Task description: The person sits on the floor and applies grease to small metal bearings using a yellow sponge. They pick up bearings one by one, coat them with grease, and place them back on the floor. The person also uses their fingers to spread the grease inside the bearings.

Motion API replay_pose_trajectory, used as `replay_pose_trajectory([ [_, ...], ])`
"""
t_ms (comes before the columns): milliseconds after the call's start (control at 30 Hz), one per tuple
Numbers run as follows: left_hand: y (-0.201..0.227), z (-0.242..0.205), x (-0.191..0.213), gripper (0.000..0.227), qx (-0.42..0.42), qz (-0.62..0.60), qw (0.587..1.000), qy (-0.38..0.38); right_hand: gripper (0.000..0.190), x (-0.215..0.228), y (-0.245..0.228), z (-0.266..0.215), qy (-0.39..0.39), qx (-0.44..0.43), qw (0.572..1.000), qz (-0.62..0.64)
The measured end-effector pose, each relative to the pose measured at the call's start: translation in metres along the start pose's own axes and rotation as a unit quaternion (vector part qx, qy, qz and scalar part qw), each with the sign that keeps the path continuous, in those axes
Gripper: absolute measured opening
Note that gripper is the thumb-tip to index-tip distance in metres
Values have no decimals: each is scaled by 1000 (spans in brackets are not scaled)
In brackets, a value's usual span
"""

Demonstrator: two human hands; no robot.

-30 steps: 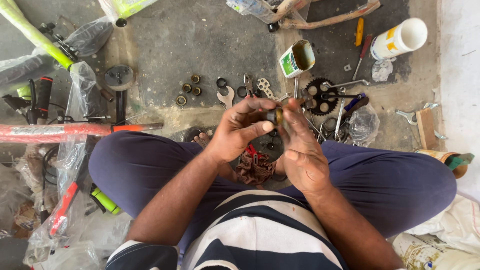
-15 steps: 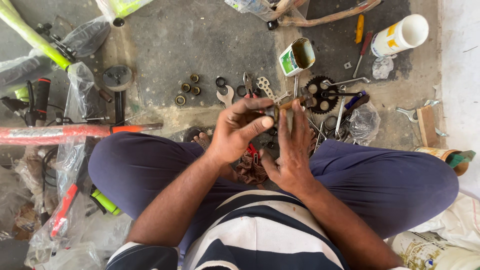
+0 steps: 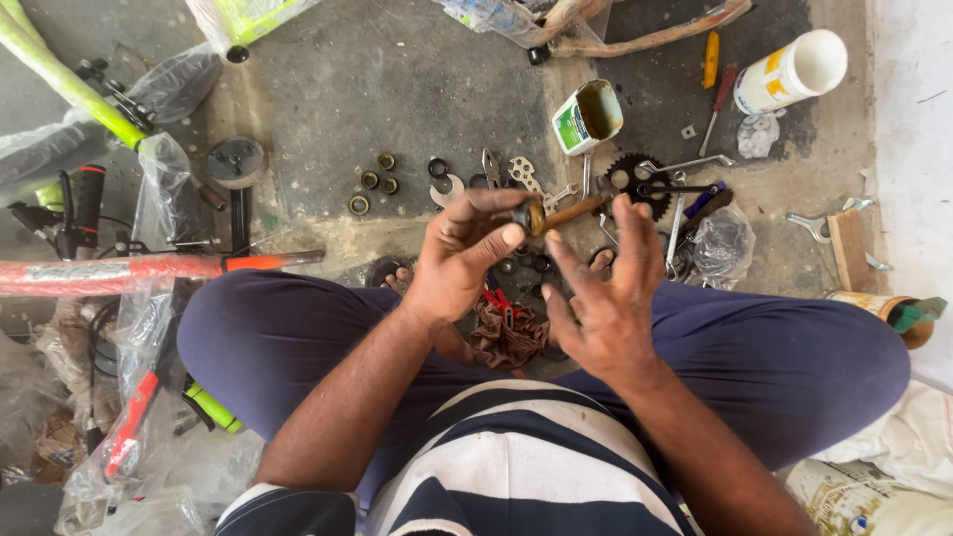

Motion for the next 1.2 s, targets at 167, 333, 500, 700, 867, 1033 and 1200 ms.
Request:
replay_pose_trajectory([
  [167,6,-2,-17,29,-15,-4,997,-76,80,-6,2,-2,-17,-35,958,282],
  [333,10,-5,-16,31,-14,-36,996,-81,63,-23,9,-8,-24,-112,832,542],
  [500,18,-3,-20,30,-25,-20,998,-57,54,-33,33,-11,-26,-125,828,546],
  [700,41,-5,12,28,-24,-165,986,27,60,-65,189,24,-222,-182,950,125],
  [867,14,8,36,30,29,-70,986,148,73,-127,316,24,-341,-263,902,-21],
  [1033,-1,21,58,33,62,-12,975,214,89,-207,336,22,-443,-240,864,-25],
  [1200,-10,35,70,33,103,20,963,248,87,-265,341,52,-518,-94,837,-149],
])
Point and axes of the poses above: each hand's wrist, its own z-axis towards the middle knuckle, its own x-axis out of the back of the hand, y = z × x, the point moved 9 cm from there along z, towards the middle knuckle, and after that the axes turned 4 degrees about x, right-handed, at the moved point
